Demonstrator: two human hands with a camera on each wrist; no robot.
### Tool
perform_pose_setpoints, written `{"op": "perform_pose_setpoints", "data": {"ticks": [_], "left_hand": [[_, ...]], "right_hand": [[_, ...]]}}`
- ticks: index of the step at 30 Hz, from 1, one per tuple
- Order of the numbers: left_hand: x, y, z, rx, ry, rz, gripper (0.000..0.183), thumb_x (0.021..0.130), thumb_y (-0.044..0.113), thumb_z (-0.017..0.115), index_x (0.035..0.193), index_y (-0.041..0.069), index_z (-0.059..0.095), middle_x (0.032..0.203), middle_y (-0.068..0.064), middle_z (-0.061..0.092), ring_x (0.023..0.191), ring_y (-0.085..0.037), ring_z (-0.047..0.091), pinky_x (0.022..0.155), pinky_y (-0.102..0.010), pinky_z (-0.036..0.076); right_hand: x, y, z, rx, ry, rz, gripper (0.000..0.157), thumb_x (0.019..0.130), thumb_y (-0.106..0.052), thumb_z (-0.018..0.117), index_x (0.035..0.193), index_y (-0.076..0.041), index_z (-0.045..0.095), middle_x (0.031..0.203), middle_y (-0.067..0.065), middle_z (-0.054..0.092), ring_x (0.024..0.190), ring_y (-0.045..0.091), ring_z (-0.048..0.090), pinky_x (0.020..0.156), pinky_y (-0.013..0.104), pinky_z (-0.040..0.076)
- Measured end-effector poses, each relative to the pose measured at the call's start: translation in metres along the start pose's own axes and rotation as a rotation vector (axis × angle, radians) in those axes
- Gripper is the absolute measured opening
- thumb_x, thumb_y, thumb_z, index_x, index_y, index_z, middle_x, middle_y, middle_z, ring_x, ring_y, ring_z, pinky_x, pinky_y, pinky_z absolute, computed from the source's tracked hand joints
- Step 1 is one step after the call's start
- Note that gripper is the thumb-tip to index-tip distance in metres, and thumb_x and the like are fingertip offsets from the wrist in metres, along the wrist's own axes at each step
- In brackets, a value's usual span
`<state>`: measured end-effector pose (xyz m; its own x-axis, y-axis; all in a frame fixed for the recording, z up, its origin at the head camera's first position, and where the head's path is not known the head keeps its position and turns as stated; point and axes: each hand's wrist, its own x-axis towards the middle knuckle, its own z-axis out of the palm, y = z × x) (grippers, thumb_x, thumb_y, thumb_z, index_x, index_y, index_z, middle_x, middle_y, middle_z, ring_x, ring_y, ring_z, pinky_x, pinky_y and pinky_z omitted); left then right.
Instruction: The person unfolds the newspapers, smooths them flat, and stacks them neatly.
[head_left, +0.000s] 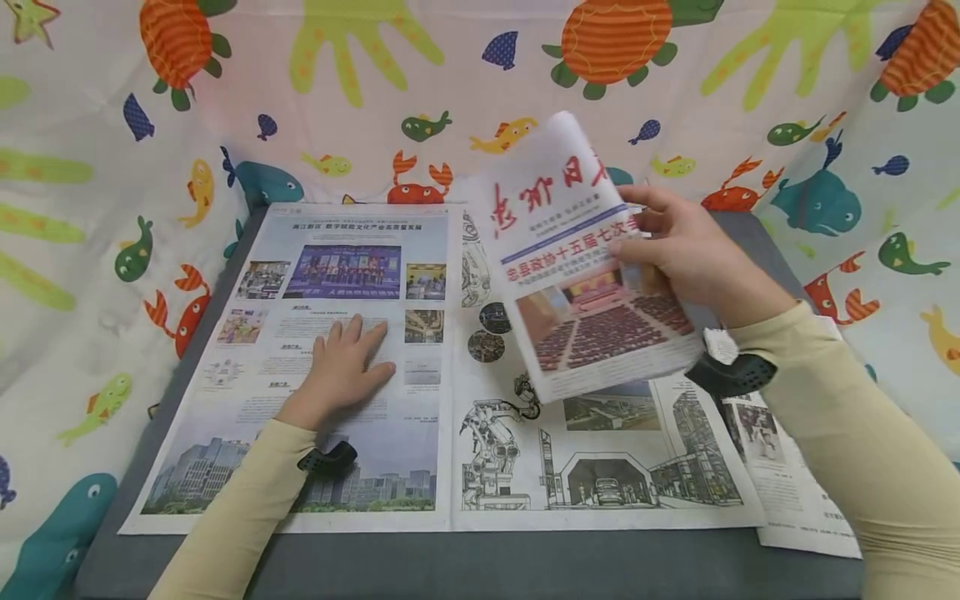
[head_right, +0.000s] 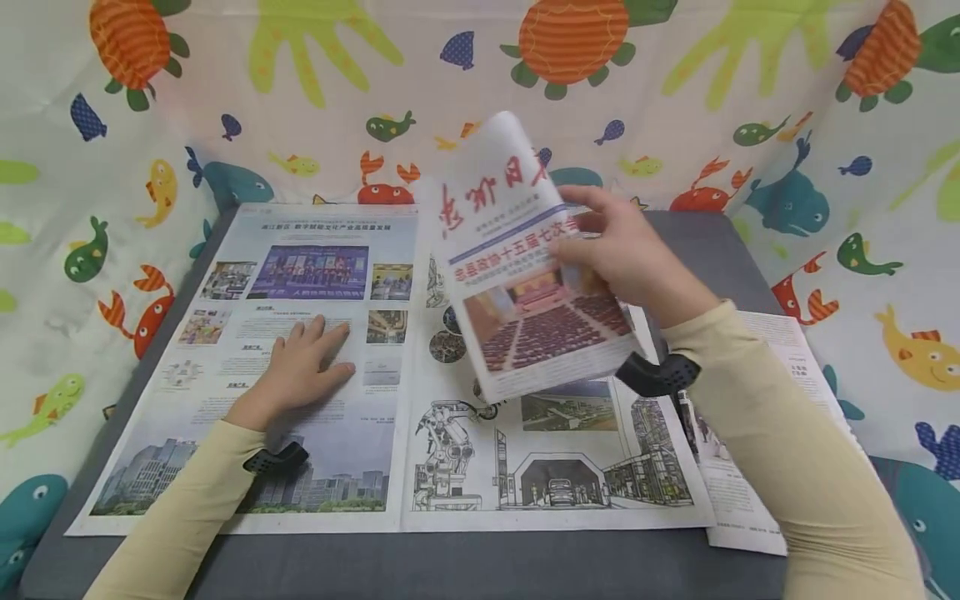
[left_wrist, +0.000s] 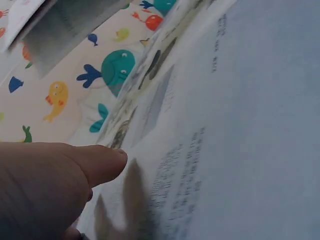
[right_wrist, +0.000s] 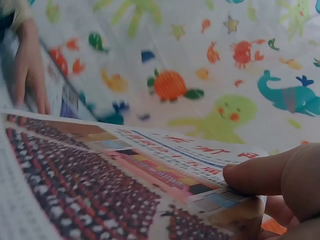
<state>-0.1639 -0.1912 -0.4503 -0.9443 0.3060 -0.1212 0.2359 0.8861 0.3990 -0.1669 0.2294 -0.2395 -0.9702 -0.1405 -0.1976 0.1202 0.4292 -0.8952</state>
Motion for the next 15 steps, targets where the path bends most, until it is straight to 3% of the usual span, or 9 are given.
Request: {"op": "perform_pose_setpoints", "data": {"ticks": [4, 6, 8, 12, 15], "left_hand": [[-0.001, 0.002, 0.009, -0.001, -0.007, -0.011, 0.070, 0.101, 0.041, 0.059, 0.159, 0.009, 0.037, 0.166, -0.033, 0.015, 0.150, -0.064, 0.007, 0.113, -0.083, 0.008], [-0.001, 0.003, 0.011, -0.013, 0.004, -0.019, 0.070, 0.100, 0.041, 0.060, 0.158, 0.009, 0.037, 0.166, -0.033, 0.014, 0.151, -0.062, 0.005, 0.114, -0.082, 0.007], [-0.001, 0.003, 0.012, -0.018, 0.012, -0.020, 0.070, 0.100, 0.040, 0.061, 0.158, 0.009, 0.038, 0.166, -0.032, 0.014, 0.151, -0.062, 0.005, 0.114, -0.082, 0.006], [-0.002, 0.001, 0.012, -0.014, 0.008, -0.024, 0.070, 0.101, 0.041, 0.059, 0.159, 0.010, 0.036, 0.167, -0.031, 0.012, 0.152, -0.060, 0.003, 0.115, -0.081, 0.005], [-0.003, -0.001, 0.012, -0.006, 0.003, -0.033, 0.070, 0.102, 0.042, 0.058, 0.160, 0.011, 0.034, 0.168, -0.030, 0.011, 0.153, -0.059, 0.001, 0.116, -0.080, 0.003]], "right_hand": [[0.024, 0.002, 0.038, 0.334, -0.070, 0.013, 0.065, 0.101, -0.004, 0.060, 0.158, -0.025, 0.035, 0.117, 0.001, 0.065, 0.079, 0.012, 0.069, 0.058, 0.023, 0.053], [0.036, 0.010, 0.055, 0.486, -0.060, 0.041, 0.068, 0.099, 0.001, 0.060, 0.158, -0.022, 0.035, 0.115, 0.000, 0.067, 0.090, 0.013, 0.072, 0.069, 0.025, 0.059], [0.050, 0.026, 0.073, 0.573, -0.046, 0.068, 0.071, 0.098, 0.006, 0.059, 0.160, -0.020, 0.033, 0.112, -0.001, 0.067, 0.089, 0.012, 0.072, 0.074, 0.026, 0.060], [0.072, 0.073, 0.111, 0.571, -0.016, 0.162, 0.081, 0.096, 0.008, 0.060, 0.163, -0.019, 0.025, 0.116, 0.005, 0.062, 0.080, 0.009, 0.069, 0.072, 0.023, 0.058], [0.081, 0.107, 0.134, 0.413, -0.021, 0.223, 0.085, 0.095, 0.004, 0.065, 0.164, -0.024, 0.023, 0.130, 0.014, 0.058, 0.067, 0.008, 0.062, 0.062, 0.022, 0.053]]}}
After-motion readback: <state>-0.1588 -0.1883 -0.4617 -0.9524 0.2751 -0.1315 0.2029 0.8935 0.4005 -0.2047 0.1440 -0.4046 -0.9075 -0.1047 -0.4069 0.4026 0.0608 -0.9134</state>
